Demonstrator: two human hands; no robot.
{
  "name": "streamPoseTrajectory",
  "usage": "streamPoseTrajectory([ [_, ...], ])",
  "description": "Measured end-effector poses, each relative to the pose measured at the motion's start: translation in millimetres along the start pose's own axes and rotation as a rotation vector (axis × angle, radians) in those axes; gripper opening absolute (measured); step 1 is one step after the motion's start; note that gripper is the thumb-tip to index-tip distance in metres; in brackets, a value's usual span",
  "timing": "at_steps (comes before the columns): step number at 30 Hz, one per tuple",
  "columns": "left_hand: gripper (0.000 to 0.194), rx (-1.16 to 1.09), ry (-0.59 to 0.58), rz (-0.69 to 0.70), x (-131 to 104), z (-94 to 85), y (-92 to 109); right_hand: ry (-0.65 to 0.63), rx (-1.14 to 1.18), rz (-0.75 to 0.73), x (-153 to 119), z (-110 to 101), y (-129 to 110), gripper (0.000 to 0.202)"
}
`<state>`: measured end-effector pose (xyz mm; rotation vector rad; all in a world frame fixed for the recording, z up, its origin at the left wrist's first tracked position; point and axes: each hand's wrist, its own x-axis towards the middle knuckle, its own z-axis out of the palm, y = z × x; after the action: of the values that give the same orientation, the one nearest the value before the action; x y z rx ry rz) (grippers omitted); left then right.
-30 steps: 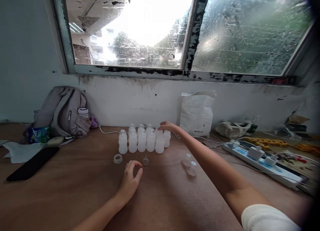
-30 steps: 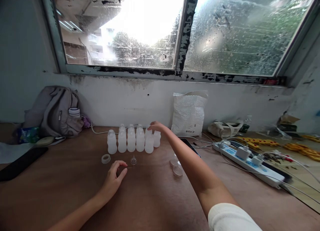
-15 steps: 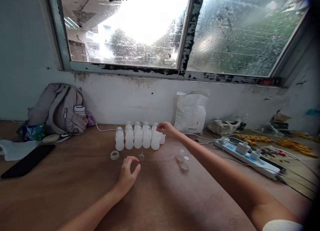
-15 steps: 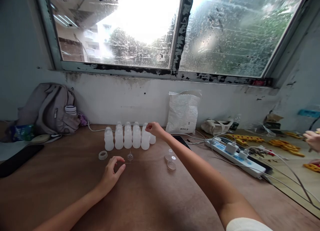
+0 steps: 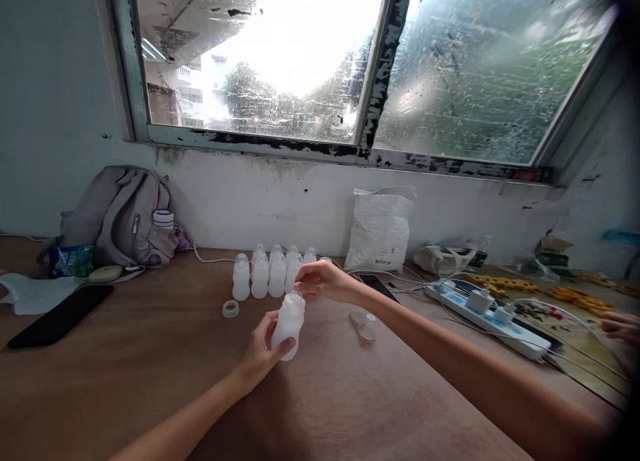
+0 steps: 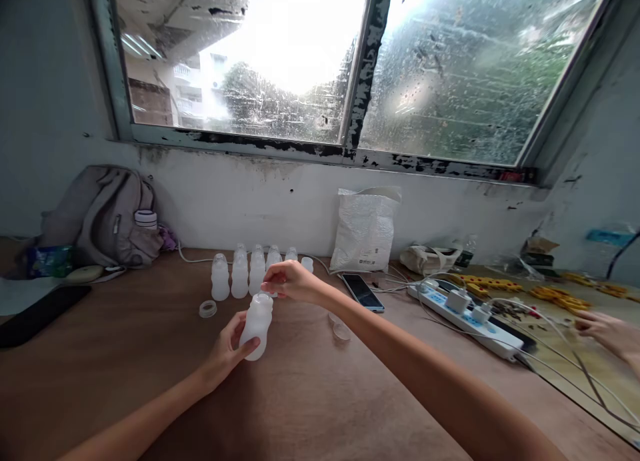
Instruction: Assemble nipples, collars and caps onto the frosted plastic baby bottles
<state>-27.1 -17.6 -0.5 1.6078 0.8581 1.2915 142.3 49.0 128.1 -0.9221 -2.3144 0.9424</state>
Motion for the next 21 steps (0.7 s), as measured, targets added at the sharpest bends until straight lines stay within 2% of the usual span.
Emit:
streamPoseTrajectory([
  [2, 0.032, -0.075, -0.038, -0.040, -0.1, 0.9, 2.1, -0.025, -0.031, 0.021, -4.0, -5.8, -1.8, 0.034],
  [4, 0.029, -0.098, -0.025, -0.068, -0.2, 1.5, 4.0, -0.028, -0.187, 0.098, -10.3, -17.6, 2.5, 0.035],
  [8, 0.028, -0.095, -0.015, -0.110, 0.4, 1.4, 5.2, -0.033, -0.671, 0.434, -32.4, -43.6, 26.9, 0.019],
  [11, 0.028, -0.067, 0.003, -0.121, 1.0, 1.4, 3.0, -0.048, -0.746, 0.603, -52.6, -51.0, 51.5, 0.017],
  [14, 0.029, -0.036, 0.014, -0.119, 1.0, 1.7, 0.9, -0.086, -0.732, 0.714, -67.9, -46.9, 72.4, 0.022],
  [17, 0.028, -0.022, 0.021, -0.119, 0.9, 1.3, 0.7, -0.085, -0.676, 0.680, -72.8, -40.2, 81.2, 0.021],
  [21, 0.029, -0.015, 0.033, -0.105, 1.5, -0.3, 1.2, -0.028, -0.506, 0.487, -63.6, -37.2, 69.1, 0.025],
])
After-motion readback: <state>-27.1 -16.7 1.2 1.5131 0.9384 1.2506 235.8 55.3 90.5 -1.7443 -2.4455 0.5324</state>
